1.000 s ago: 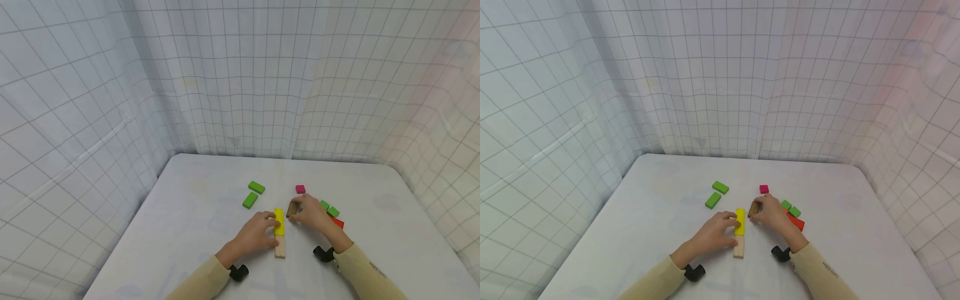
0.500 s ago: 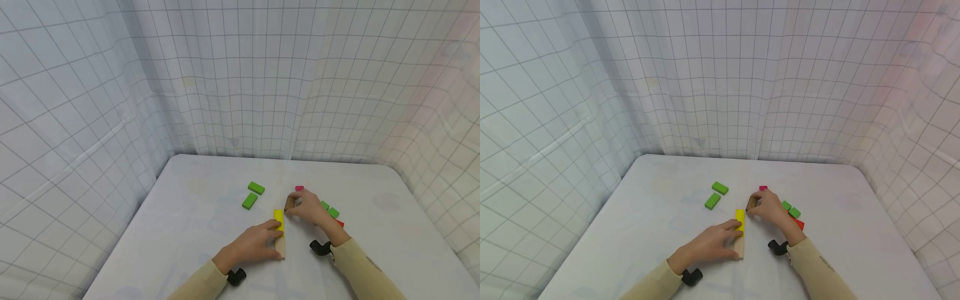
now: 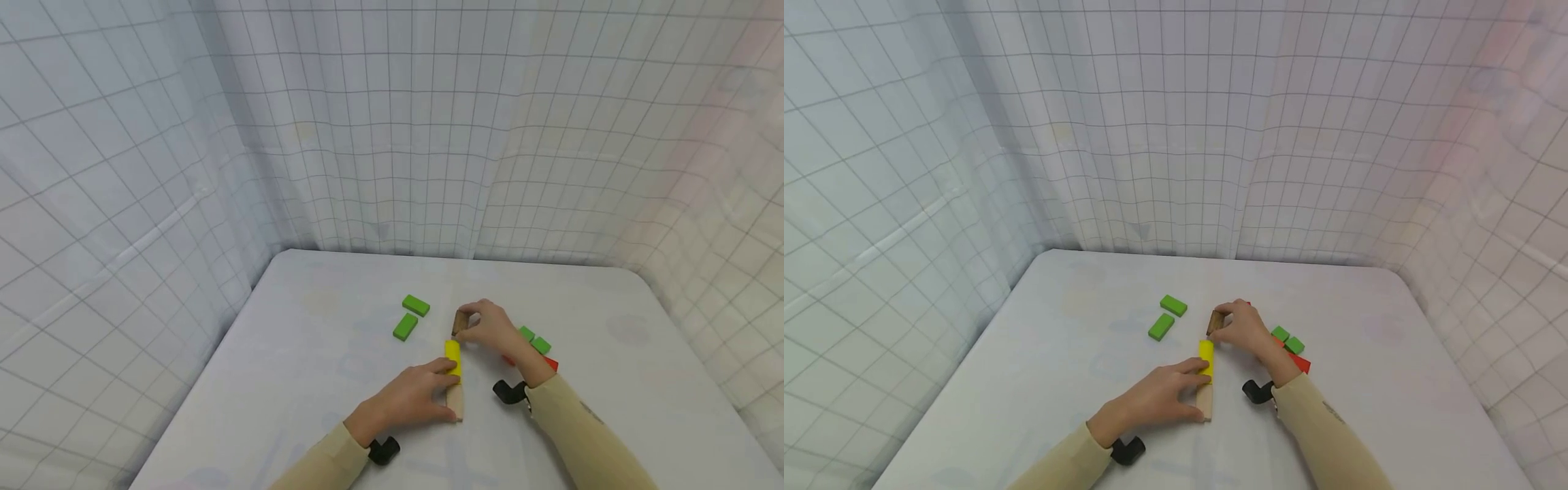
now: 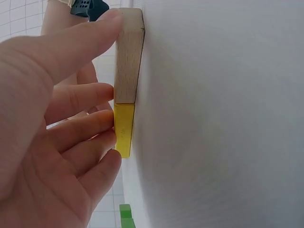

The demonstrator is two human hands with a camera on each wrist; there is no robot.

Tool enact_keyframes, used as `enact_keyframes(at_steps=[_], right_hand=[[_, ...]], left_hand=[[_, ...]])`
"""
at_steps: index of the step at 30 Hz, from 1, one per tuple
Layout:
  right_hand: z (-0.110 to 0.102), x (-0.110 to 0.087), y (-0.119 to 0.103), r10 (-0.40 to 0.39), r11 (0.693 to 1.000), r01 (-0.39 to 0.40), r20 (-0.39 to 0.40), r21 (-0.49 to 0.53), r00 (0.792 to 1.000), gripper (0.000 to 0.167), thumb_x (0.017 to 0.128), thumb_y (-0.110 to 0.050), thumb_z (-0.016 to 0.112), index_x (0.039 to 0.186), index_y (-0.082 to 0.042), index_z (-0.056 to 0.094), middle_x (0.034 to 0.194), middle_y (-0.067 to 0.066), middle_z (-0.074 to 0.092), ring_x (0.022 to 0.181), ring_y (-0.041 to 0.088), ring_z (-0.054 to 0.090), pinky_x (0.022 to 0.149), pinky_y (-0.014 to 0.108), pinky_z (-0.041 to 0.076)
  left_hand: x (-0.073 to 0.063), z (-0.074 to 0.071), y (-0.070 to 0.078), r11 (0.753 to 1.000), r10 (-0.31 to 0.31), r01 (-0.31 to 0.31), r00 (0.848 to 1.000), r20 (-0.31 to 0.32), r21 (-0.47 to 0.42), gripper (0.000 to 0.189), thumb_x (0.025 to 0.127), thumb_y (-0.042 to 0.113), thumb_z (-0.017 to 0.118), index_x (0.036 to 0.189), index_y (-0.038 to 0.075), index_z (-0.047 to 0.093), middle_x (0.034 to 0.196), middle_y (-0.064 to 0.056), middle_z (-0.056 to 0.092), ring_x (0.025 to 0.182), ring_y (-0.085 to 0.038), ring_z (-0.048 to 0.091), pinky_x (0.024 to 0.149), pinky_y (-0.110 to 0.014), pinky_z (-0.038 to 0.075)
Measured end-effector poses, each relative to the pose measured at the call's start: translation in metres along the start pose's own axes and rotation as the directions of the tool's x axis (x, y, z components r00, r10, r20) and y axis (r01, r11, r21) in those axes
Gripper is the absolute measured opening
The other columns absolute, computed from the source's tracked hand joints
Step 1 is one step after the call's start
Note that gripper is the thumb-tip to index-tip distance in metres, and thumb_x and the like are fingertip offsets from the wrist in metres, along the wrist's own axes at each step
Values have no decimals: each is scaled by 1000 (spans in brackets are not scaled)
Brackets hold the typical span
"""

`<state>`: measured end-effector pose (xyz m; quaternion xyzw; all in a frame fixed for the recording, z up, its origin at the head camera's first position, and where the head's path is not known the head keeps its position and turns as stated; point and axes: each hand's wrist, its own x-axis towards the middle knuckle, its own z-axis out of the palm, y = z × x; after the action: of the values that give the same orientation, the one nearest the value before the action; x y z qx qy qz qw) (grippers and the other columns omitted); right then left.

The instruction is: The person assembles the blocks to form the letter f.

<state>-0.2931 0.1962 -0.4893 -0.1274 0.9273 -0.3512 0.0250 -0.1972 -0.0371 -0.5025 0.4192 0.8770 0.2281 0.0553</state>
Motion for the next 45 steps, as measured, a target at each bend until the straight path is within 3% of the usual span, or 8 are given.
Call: enact_keyframes(at_steps=[8,17,28,34,45], right_hand=[[6,9,-1,2,1000,-3,53,7,999,56,75,-23,87,126,-9,70,118,10,62,89,21,59,79,37,52],[3,9,-3,50,999,-51,123,8,991,52,80,-26,85,128,-14,69,128,9,59,101,24,56,86,43,51],[2,9,-3,12,999,-17,133,34,991,50,84,-21,82,131,-13,68,129,10,58,98,24,58,84,40,52],[6,6,-1,-6,995,-8,144,98,990,52,86,-17,81,134,-8,65,126,9,58,93,22,59,79,34,53],[15,5,-3,-12,996,3,99,89,995,52,86,-14,81,135,-8,65,120,8,61,94,22,59,78,32,56]], left_hand=[[2,-1,1,1000,18,-18,1000,-2,2,61,86,46,78,136,13,65,149,-3,49,135,-15,48,105,-28,43],[3,-3,3,1000,7,-7,1000,-2,-8,60,86,44,80,135,12,66,149,-3,49,135,-15,49,105,-29,43],[5,-2,1,1000,-1,0,1000,-19,-25,60,86,45,80,134,12,67,148,-3,50,133,-16,50,104,-30,44],[5,-2,1,1000,5,-5,1000,-19,3,62,84,47,80,134,12,67,147,-5,51,132,-16,52,103,-29,45],[2,0,-1,999,-24,24,999,-21,-29,62,83,46,82,133,13,68,147,-4,52,132,-16,52,103,-31,46]])
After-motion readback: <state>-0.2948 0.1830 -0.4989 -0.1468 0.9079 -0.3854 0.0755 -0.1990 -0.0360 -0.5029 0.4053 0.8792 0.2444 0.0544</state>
